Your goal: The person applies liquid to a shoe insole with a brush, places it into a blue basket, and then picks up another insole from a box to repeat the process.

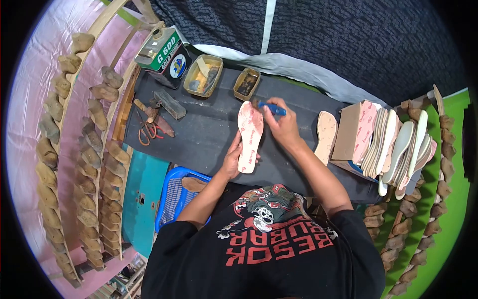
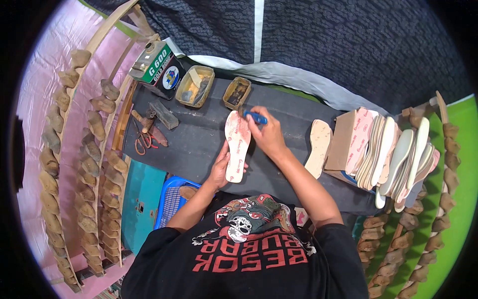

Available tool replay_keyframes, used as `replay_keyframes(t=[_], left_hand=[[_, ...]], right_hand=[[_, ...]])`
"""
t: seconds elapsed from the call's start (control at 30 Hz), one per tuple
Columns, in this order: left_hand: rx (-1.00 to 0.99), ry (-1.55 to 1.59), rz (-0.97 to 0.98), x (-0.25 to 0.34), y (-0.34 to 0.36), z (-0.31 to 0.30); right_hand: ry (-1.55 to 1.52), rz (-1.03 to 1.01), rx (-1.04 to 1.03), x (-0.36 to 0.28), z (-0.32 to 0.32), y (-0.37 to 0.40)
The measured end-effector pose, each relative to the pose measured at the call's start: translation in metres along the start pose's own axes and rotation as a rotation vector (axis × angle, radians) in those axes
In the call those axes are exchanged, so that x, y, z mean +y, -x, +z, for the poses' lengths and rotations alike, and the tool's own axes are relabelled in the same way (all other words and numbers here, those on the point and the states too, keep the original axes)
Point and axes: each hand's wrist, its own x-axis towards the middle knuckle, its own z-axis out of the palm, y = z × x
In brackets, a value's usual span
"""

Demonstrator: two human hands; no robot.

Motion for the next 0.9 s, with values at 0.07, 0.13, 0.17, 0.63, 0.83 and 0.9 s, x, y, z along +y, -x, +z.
replay_keyframes(t=[0.07,0.13,0.17,0.63,0.83,0.9], left_hand=[[0.039,0.027,0.008,0.001,0.005,-0.006],[0.063,0.058,0.029,0.001,0.01,-0.012],[0.074,0.074,0.041,0.002,0.011,-0.015],[0.155,0.056,0.095,0.028,0.02,-0.032],[0.116,0.014,0.097,0.034,0.007,-0.022],[0.102,0.005,0.085,0.035,0.001,-0.018]], right_hand=[[-0.002,0.071,0.013,0.016,0.014,-0.02],[0.0,0.155,0.001,0.028,0.027,-0.04],[-0.017,0.17,0.011,0.037,0.037,-0.047],[0.176,0.239,-0.072,0.073,0.073,-0.061],[0.097,0.255,-0.009,0.055,0.061,-0.06],[0.045,0.283,0.002,0.045,0.053,-0.058]])
